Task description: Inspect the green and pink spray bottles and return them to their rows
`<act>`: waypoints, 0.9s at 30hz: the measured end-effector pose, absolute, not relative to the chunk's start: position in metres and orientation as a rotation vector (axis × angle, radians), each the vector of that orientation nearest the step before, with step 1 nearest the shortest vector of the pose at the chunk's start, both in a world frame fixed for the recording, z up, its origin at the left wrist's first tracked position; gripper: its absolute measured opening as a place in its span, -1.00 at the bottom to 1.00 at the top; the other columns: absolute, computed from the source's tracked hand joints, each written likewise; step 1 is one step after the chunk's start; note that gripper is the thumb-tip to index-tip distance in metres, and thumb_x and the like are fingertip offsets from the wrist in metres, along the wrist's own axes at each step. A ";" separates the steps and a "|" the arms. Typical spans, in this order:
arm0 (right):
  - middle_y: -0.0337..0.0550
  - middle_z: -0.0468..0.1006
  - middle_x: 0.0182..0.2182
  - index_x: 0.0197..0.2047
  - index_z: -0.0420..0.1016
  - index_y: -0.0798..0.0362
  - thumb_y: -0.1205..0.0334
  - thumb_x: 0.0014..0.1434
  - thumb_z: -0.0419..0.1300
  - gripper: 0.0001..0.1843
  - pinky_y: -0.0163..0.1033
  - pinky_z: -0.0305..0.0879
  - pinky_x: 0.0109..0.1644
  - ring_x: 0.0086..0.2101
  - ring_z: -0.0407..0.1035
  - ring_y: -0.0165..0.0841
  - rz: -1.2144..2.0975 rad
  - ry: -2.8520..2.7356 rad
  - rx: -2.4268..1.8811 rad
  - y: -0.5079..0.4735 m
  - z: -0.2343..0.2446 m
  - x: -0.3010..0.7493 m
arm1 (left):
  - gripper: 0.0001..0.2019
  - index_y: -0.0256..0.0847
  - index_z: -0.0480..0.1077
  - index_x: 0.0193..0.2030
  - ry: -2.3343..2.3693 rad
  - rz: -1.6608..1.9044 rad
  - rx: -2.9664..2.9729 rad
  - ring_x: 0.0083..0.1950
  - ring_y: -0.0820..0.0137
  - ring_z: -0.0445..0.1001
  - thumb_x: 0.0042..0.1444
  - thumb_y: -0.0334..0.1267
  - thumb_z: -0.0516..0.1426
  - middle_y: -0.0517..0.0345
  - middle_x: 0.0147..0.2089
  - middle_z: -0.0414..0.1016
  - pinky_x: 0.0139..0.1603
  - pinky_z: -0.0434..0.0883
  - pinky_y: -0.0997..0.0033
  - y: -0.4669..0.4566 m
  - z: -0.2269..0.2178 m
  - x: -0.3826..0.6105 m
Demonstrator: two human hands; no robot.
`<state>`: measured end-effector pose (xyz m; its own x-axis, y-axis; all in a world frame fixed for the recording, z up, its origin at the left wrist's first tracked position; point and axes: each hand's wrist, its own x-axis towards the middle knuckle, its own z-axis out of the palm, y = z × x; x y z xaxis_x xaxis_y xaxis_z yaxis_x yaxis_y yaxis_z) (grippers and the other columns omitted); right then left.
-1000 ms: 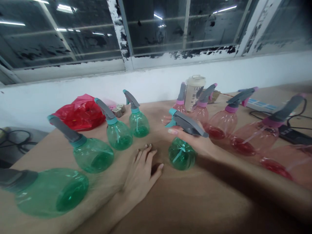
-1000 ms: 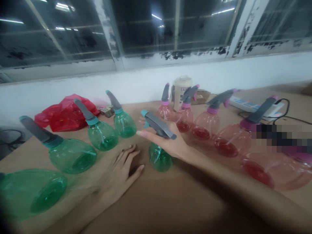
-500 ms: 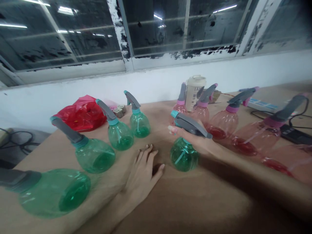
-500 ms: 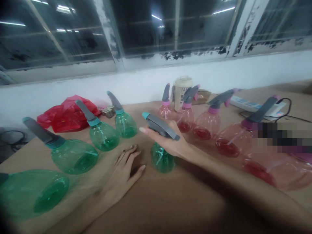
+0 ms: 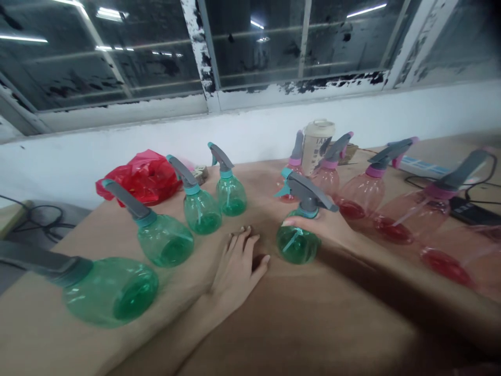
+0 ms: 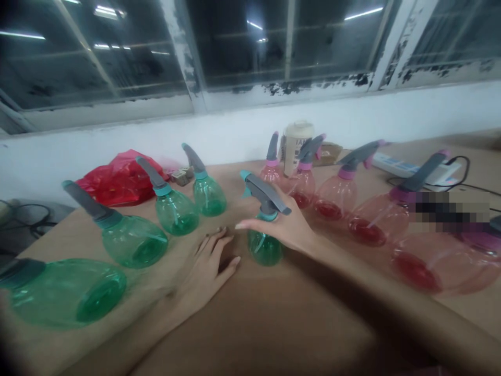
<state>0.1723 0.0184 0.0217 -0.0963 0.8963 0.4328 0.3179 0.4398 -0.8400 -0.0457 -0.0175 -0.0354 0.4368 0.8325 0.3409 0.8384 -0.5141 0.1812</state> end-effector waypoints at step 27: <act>0.18 0.49 -0.08 0.05 0.32 0.17 -0.26 -0.10 0.26 -0.20 0.06 0.19 0.01 0.01 0.28 0.08 -0.168 -1.935 -1.571 0.071 0.025 0.131 | -0.67 -0.36 0.31 0.04 -1.497 -0.585 -2.729 0.27 0.04 0.19 0.19 -0.21 0.08 -0.22 0.19 0.29 0.25 0.17 -0.06 -0.043 -0.027 -0.033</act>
